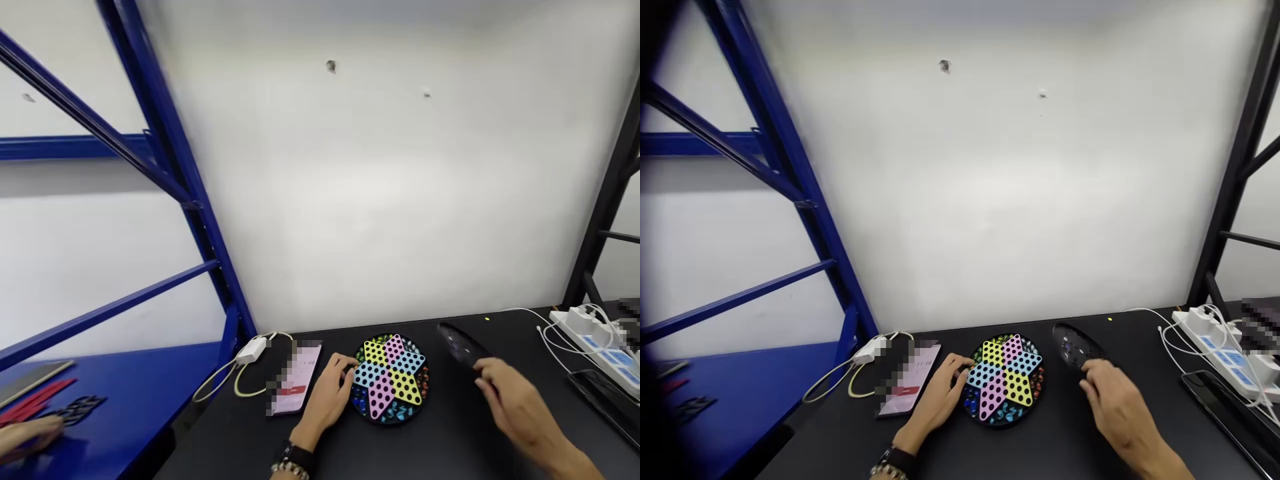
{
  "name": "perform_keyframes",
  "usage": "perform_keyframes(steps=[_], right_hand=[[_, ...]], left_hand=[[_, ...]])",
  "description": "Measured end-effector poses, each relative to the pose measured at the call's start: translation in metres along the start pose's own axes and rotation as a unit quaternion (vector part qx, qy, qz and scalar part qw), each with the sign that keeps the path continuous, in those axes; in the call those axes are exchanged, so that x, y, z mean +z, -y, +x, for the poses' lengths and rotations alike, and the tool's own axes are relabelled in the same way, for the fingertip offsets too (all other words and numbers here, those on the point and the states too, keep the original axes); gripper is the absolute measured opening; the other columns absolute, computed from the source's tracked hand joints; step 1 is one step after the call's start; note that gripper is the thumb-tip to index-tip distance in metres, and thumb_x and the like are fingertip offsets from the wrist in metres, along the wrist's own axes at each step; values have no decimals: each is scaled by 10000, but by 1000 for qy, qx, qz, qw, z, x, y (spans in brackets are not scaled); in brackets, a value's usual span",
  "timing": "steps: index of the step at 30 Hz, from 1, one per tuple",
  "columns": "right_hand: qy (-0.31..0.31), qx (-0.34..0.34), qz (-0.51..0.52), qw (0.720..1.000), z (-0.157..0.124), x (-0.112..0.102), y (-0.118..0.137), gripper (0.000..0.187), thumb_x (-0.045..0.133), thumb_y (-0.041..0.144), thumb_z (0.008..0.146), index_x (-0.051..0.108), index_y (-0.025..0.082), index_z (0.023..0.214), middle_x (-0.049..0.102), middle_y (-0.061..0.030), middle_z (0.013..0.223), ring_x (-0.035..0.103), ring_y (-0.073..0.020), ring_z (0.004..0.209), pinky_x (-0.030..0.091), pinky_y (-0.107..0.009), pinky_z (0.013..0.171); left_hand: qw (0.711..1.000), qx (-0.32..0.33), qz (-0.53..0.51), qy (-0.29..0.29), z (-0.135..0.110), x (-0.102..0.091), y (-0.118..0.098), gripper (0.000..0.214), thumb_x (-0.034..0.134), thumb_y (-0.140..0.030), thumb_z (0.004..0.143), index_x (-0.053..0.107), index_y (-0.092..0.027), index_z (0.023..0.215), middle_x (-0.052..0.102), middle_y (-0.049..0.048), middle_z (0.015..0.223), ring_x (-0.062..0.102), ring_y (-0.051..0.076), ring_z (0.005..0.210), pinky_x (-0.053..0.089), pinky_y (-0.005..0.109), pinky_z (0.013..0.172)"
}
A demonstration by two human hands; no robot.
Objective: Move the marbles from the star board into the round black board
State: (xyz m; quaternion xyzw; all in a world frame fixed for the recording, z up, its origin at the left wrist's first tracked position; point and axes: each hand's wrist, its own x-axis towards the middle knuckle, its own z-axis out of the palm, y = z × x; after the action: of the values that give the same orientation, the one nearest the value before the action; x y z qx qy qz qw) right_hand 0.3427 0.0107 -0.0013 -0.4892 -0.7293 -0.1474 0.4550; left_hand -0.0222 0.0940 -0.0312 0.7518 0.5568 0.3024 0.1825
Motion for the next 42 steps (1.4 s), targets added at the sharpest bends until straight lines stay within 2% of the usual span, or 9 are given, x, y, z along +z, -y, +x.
perform_keyframes(steps=[3,6,9,11,16,21,25,32,42], right_hand=[[-76,155,68,983,36,-14,9,233,509,452,906,603,244,855,671,-49,771,619,-181,598,529,-303,589],[-98,324,205,919,68,-6,17,316,544,574,845,589,271,768,603,-50,635,540,-194,514,466,-329,495],[-18,396,381,835,79,39,24,420,605,630,768,548,228,663,586,-44,613,522,-176,529,436,-308,498],[40,413,407,814,75,80,27,473,608,653,737,498,212,604,513,1,536,442,-135,482,368,-271,462],[96,381,329,859,56,156,19,440,520,599,784,517,201,597,539,0,529,486,-146,520,367,-263,510],[143,356,229,895,48,178,-3,354,480,491,814,673,194,826,712,-76,786,653,-230,750,474,-313,707],[210,302,185,911,39,178,-7,474,464,494,839,671,193,1140,689,-115,1140,632,-255,1016,467,-355,901],[439,130,109,882,36,152,0,746,414,710,855,381,342,1502,205,1,1626,179,-341,1472,150,-525,1161],[428,148,83,888,38,147,7,754,436,666,859,362,304,1517,254,-14,1611,240,-315,1462,159,-473,1177]], left_hand=[[999,-15,-24,-18,0,-1,5,349,370,-398,953,660,-219,1031,650,54,998,621,193,826,502,352,834],[997,-22,-71,-24,1,-1,10,386,363,-450,953,663,-218,1022,671,49,966,622,190,786,498,341,802],[989,-42,-139,-24,5,-1,15,489,328,-533,943,671,-189,990,692,68,961,613,191,730,499,345,760],[980,-69,-185,-29,7,-2,17,584,277,-579,935,681,-162,989,705,99,982,615,213,747,500,357,726],[975,-77,-206,-18,4,0,19,579,337,-597,912,670,-173,1123,684,104,1108,610,217,828,503,360,761],[994,-57,-98,-6,-3,6,12,583,603,-462,798,561,-197,1315,623,90,1175,582,191,839,494,357,857],[996,-60,-60,6,-2,10,9,542,537,-445,841,560,-200,1324,610,87,1208,594,198,870,485,367,901],[995,-57,65,53,6,16,0,605,464,-477,877,477,-253,1439,502,100,1448,443,329,1299,351,499,1067],[993,-47,83,75,23,22,-5,662,476,-481,864,413,-251,1482,476,87,1489,395,306,1359,292,481,1111]])
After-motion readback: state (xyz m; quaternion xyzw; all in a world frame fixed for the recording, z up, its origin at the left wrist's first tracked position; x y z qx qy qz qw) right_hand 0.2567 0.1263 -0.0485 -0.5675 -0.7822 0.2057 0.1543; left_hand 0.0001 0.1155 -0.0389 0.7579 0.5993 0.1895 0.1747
